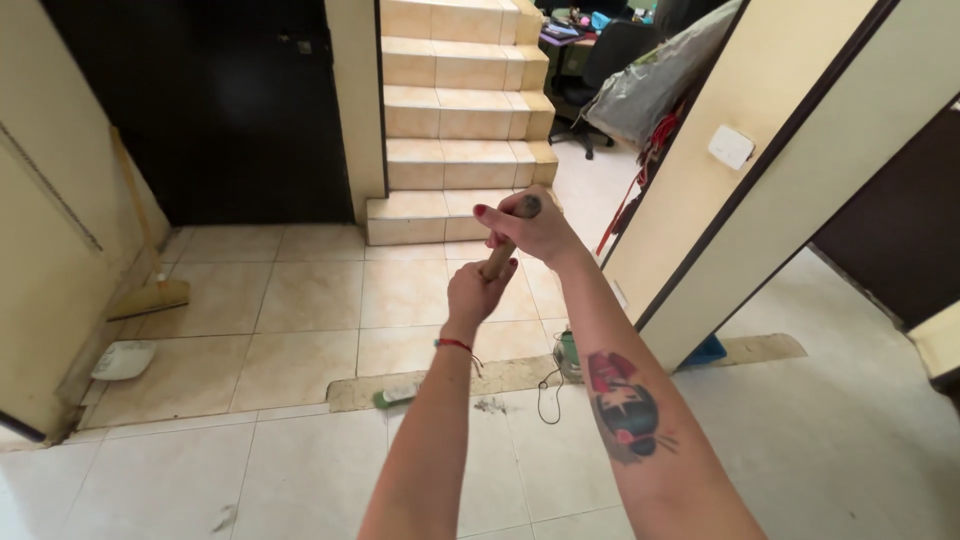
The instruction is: Cleaning the stairs with a mop.
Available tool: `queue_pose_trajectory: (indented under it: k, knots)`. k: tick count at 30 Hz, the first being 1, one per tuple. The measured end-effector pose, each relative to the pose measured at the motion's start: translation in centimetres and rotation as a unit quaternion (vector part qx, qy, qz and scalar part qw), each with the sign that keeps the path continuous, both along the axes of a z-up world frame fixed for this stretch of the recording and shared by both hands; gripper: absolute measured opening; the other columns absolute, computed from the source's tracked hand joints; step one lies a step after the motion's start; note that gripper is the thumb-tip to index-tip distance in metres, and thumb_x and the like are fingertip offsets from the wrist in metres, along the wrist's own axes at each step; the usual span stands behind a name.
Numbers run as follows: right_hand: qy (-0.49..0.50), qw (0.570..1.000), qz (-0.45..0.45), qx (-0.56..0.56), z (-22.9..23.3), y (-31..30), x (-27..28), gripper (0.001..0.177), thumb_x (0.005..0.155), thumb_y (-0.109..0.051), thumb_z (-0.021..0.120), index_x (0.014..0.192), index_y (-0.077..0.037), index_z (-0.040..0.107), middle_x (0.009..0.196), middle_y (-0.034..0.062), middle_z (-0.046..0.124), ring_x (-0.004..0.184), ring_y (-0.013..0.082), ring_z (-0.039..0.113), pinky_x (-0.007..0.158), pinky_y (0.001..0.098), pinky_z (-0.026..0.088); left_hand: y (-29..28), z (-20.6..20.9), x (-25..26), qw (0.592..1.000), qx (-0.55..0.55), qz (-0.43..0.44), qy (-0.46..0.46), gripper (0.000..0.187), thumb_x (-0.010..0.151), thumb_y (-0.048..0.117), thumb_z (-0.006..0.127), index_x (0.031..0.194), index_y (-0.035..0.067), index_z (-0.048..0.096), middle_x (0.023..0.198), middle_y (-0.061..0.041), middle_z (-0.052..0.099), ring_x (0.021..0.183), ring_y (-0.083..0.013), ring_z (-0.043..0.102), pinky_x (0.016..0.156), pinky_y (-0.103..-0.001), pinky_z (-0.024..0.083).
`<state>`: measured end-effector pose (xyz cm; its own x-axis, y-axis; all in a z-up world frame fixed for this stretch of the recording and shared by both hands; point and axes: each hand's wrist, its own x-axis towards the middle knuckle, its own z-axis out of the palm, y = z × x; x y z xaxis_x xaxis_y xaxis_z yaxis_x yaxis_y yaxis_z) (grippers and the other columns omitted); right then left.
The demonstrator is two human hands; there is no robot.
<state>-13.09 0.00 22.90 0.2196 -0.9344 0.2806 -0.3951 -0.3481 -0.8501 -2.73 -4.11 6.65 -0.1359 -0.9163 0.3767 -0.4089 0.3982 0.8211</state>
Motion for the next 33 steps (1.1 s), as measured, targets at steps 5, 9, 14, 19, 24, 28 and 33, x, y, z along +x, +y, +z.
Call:
queue_pose_trajectory:
  k: [5, 9, 14, 19, 24, 28, 33]
  knots:
    - [-0.217, 0.971, 0.054, -0.087, -2.7, 1.9, 2.4, 0.035, 0.092, -0.020, 0.077, 0.066, -0.005, 0.060, 0.060, 0.0035, 0.059, 0.056, 0.0129, 0.061, 0.057, 0.0282, 0.054, 0.7, 0.3, 1.1, 0.991, -0.099, 0.089, -0.010, 0.036, 0.088, 0.041, 0.072, 0.069, 0.011, 0.074, 0.064, -0.015, 0.068, 0.061, -0.0372, 0.065, 0.060, -0.046, 0.052]
    - [-0.375, 0.915, 0.086, -0.125, -8.3, 0.2, 4.8, 0.039, 0.099, -0.010, 0.075, 0.066, -0.008, 0.054, 0.057, 0.0004, 0.052, 0.052, 0.0110, 0.050, 0.056, 0.0277, 0.047, -0.3, -2.5, 4.5, 0.954, -0.262, 0.123, -0.072, 0.030, 0.087, 0.027, 0.071, 0.059, 0.016, 0.067, 0.057, -0.008, 0.066, 0.054, -0.0319, 0.062, 0.064, -0.045, 0.044]
    - [-0.265, 0.960, 0.030, -0.085, -16.5, -1.0, 10.6, 0.023, 0.093, -0.014, 0.072, 0.072, -0.005, 0.066, 0.070, 0.0043, 0.070, 0.065, 0.0123, 0.068, 0.077, 0.0286, 0.060, -2.7, -9.0, 11.7, 0.965, -0.102, 0.169, -0.172, 0.017, 0.087, 0.026, 0.070, 0.070, 0.023, 0.072, 0.064, -0.002, 0.070, 0.059, -0.0226, 0.066, 0.087, -0.047, 0.040]
    - [-0.269, 0.960, 0.075, -0.008, -27.7, 1.3, 13.3, 0.012, 0.092, -0.014, 0.070, 0.091, -0.002, 0.072, 0.085, 0.0007, 0.075, 0.081, 0.0059, 0.070, 0.079, 0.0214, 0.059, 1.2, -15.1, 16.3, 0.938, 0.164, 0.206, -0.226, 0.015, 0.098, 0.037, 0.067, 0.093, 0.024, 0.071, 0.088, -0.004, 0.076, 0.088, -0.0244, 0.070, 0.094, -0.048, 0.043]
    - [-0.134, 0.991, 0.027, 0.007, -29.8, 7.0, 10.3, 0.015, 0.092, -0.010, 0.077, 0.082, 0.002, 0.075, 0.066, -0.0031, 0.059, 0.059, 0.0029, 0.043, 0.051, 0.0203, 0.033, 6.7, -20.5, 14.4, 0.962, 0.125, 0.179, -0.161, 0.024, 0.082, 0.021, 0.074, 0.106, 0.018, 0.068, 0.116, -0.002, 0.067, 0.115, -0.0253, 0.062, 0.091, -0.064, 0.042]
    - [-0.115, 0.990, 0.082, -0.013, -28.7, 10.6, 3.3, 0.009, 0.088, -0.008, 0.077, 0.085, 0.000, 0.076, 0.077, 0.0010, 0.070, 0.069, 0.0041, 0.057, 0.060, 0.0201, 0.045, 10.5, -19.1, 9.0, 0.949, 0.192, 0.162, -0.191, 0.018, 0.088, 0.030, 0.074, 0.102, 0.019, 0.073, 0.116, -0.005, 0.070, 0.113, -0.0287, 0.065, 0.091, -0.060, 0.049]
    - [-0.085, 0.988, 0.126, -0.003, -20.3, 18.6, -6.5, 0.012, 0.082, -0.004, 0.070, 0.090, -0.001, 0.078, 0.086, 0.0057, 0.078, 0.076, 0.0100, 0.069, 0.069, 0.0241, 0.058, 18.6, -14.1, 0.0, 0.969, 0.151, 0.132, -0.145, 0.032, 0.085, 0.046, 0.076, 0.100, 0.018, 0.076, 0.105, -0.009, 0.074, 0.104, -0.0323, 0.068, 0.091, -0.055, 0.051]
